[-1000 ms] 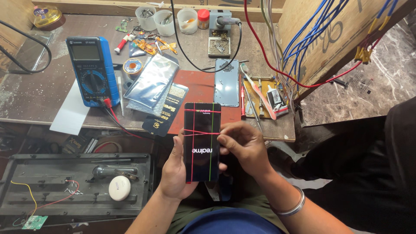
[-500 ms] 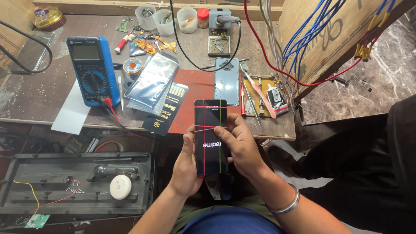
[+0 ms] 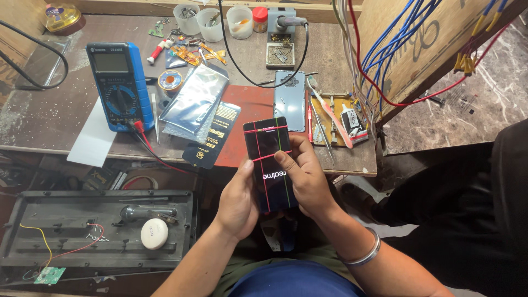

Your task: The person secures a smartphone with multiple rubber bands, then applies adhesive along the device's seam and presses the edges to bond the casing. The person repeatedly adjusts the rubber bands and inspects the phone while working at a cluttered electronics repair bench.

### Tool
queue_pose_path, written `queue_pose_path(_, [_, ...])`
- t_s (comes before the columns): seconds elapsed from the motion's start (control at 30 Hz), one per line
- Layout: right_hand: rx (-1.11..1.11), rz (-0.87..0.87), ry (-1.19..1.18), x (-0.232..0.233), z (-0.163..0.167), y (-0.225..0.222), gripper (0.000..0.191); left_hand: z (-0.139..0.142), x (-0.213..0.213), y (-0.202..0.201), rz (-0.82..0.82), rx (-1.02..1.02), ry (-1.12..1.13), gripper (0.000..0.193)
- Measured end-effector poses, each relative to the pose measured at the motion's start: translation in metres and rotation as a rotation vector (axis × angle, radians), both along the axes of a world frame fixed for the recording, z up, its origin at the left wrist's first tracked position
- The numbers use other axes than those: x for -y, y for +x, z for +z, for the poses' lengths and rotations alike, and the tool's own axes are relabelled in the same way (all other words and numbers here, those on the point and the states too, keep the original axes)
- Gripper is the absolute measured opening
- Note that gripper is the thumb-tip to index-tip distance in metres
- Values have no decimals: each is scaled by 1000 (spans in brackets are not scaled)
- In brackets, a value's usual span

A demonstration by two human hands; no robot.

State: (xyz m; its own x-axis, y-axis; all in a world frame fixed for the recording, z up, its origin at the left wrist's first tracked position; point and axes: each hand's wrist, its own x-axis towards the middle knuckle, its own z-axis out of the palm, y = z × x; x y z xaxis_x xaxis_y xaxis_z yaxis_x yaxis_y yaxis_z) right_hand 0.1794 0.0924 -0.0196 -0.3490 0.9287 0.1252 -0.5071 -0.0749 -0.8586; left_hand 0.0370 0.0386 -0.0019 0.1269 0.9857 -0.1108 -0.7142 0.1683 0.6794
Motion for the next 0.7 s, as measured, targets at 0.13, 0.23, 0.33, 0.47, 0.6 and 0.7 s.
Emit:
queue_pose_path(0.13, [16, 46, -21, -3, 1, 3, 36, 3, 2, -1, 2, 38, 6, 50])
queue_pose_path(0.23, [21, 45, -9, -3, 1, 3, 36, 0, 2, 0, 12, 81, 28, 50])
queue_pose_path(0.33, [36, 24, 41, 0, 1, 1, 34, -5, 1, 6, 95, 77, -12, 47])
queue_pose_path(0.47, [-59, -5, -82, 8, -3, -5, 28, -11, -2, 13, 218, 28, -38, 43])
queue_pose_path(0.6, [-53, -66, -138, 11, -7, -6, 25, -12, 1, 17, 250, 17, -103, 45])
queue_pose_path(0.7, [-42, -74, -140, 11, -10, -5, 24, -11, 2, 17, 243, -25, -110, 46])
